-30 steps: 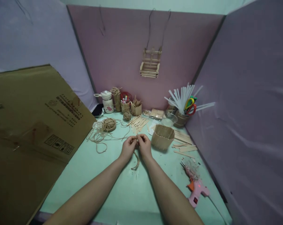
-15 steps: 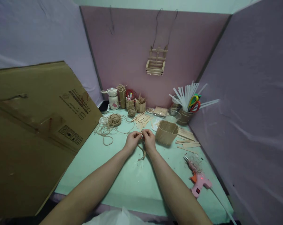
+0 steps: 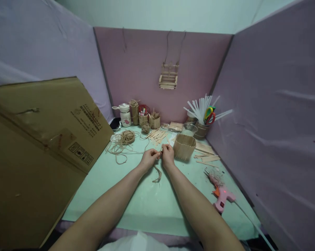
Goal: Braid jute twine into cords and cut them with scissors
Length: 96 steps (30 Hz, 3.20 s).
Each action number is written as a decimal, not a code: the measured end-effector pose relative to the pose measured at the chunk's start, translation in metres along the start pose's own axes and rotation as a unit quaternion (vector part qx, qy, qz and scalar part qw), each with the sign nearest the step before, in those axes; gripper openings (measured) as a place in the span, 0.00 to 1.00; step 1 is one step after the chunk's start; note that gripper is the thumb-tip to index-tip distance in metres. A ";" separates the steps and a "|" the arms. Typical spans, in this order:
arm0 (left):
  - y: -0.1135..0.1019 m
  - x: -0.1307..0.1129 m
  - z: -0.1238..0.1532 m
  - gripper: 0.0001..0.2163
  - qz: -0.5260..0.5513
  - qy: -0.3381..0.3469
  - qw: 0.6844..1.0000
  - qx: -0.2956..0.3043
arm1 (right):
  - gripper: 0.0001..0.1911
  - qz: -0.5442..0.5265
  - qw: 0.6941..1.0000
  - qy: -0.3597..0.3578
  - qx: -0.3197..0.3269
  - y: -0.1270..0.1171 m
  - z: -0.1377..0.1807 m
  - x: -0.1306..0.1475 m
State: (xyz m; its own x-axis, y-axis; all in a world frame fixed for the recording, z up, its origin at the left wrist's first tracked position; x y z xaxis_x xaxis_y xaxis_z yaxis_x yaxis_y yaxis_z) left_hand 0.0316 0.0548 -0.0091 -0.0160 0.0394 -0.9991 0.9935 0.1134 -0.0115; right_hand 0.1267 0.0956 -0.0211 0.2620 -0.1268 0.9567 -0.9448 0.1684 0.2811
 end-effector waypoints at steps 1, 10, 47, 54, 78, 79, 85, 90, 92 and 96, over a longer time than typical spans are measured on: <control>0.001 -0.001 0.001 0.03 -0.004 0.004 1.000 0.000 | 0.13 0.004 1.000 -0.003 -0.005 0.000 -0.001 0.000; -0.004 -0.009 0.018 0.04 0.001 0.033 0.999 0.009 | 0.13 0.045 0.999 -0.012 0.023 0.009 0.004 0.017; -0.006 -0.043 0.035 0.06 0.029 0.075 0.994 0.079 | 0.21 -0.051 0.997 0.046 0.038 -0.005 0.011 0.026; -0.007 -0.050 0.037 0.10 0.100 0.083 0.988 0.089 | 0.18 -0.027 0.990 0.096 0.101 -0.002 0.019 0.019; -0.025 -0.032 0.019 0.06 -0.037 0.107 0.990 -0.084 | 0.08 0.322 0.857 -0.382 0.127 0.005 0.048 0.061; -0.025 -0.033 0.019 0.06 -0.038 0.107 0.990 -0.083 | 0.08 0.313 0.863 -0.375 0.129 0.005 0.048 0.060; -0.024 -0.037 0.020 0.06 -0.030 0.098 0.992 -0.073 | 0.07 0.252 0.914 -0.296 0.114 0.007 0.044 0.056; -0.022 -0.034 0.019 0.08 -0.052 0.103 0.992 -0.055 | 0.07 0.126 0.975 -0.152 0.103 0.008 0.040 0.051; -0.021 -0.032 0.019 0.08 -0.056 0.099 0.992 -0.052 | 0.08 0.079 0.985 -0.103 0.113 0.009 0.039 0.048; -0.021 -0.032 0.020 0.07 -0.054 0.098 0.992 -0.052 | 0.08 0.053 0.989 -0.088 0.110 0.009 0.037 0.046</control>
State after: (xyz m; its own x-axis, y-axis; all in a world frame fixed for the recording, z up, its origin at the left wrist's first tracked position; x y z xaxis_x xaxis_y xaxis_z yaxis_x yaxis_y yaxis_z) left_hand 0.0139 0.0316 0.0227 -0.1534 0.2121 -0.9651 0.9678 0.2297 -0.1033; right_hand 0.1234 0.0553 0.0225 0.1394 -0.2908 0.9466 -0.9901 -0.0244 0.1383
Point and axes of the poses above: each hand's wrist, its own z-axis away from the middle knuckle, its own y-axis out of the palm, x = y × z, the point moved 2 cm from there along -z, towards the middle knuckle, and after that the axes turned 2 degrees about z, right-handed, at the moved point
